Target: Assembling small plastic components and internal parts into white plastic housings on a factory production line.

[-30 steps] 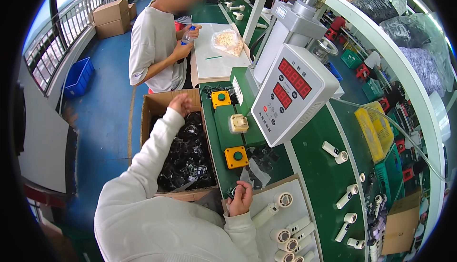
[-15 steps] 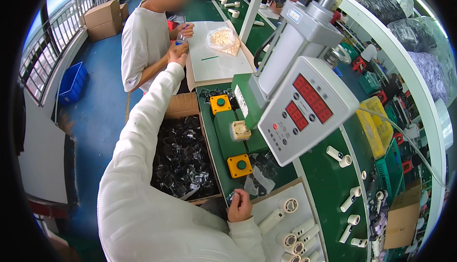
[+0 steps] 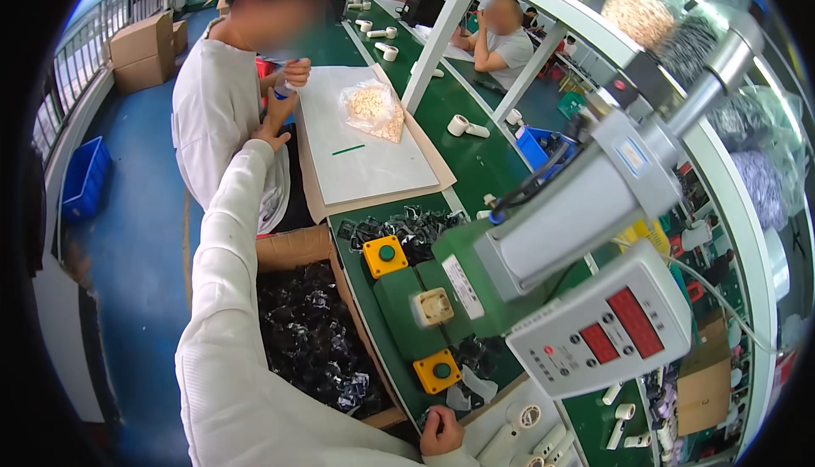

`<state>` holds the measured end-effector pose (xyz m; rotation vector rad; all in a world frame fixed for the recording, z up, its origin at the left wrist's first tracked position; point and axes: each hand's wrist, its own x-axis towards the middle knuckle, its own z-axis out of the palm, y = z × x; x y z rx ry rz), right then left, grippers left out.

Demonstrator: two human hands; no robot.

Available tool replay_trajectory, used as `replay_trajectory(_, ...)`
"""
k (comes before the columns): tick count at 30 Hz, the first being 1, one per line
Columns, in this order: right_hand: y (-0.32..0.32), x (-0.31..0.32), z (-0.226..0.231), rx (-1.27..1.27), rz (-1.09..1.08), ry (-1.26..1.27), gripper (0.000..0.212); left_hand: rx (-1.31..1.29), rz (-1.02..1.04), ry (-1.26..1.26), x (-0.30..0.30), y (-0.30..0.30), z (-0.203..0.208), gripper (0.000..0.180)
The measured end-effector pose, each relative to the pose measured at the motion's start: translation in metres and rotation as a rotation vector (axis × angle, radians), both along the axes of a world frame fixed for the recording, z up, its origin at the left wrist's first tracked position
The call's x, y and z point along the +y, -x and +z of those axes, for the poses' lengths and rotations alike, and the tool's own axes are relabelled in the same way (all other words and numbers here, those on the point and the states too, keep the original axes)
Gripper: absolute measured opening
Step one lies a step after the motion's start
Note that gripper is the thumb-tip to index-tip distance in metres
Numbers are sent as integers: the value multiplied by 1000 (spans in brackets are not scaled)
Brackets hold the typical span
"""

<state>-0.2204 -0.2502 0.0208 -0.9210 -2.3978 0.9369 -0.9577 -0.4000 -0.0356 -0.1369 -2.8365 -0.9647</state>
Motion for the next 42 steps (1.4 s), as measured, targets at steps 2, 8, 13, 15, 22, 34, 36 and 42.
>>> replay_trajectory(2,3,-1,2,-139,-53,90,15,8,109,41,-24,24,-23,92)
replay_trajectory(8,8,-4,-7,-168,-141,26,16,49,-78,13,-50,82,-56,52)
replay_trajectory(13,21,-8,7,-100,-50,-128,10,94,-115,41,-65,60,-57,50)
replay_trajectory(15,21,-5,6,-35,-42,-159,10,-33,-220,-68,-40,17,-27,49)
replay_trajectory(22,17,-2,10,43,33,-89,11,29,-290,57,-83,-83,30,51)
replay_trajectory(34,12,6,-3,55,13,-1,11,-22,-316,-65,-88,-121,28,45)
replay_trajectory(36,11,3,-2,47,-1,-16,11,-25,-315,-83,-86,-106,20,46)
replay_trajectory(42,24,-7,4,31,-4,-40,12,112,-290,-101,-99,-35,-15,47)
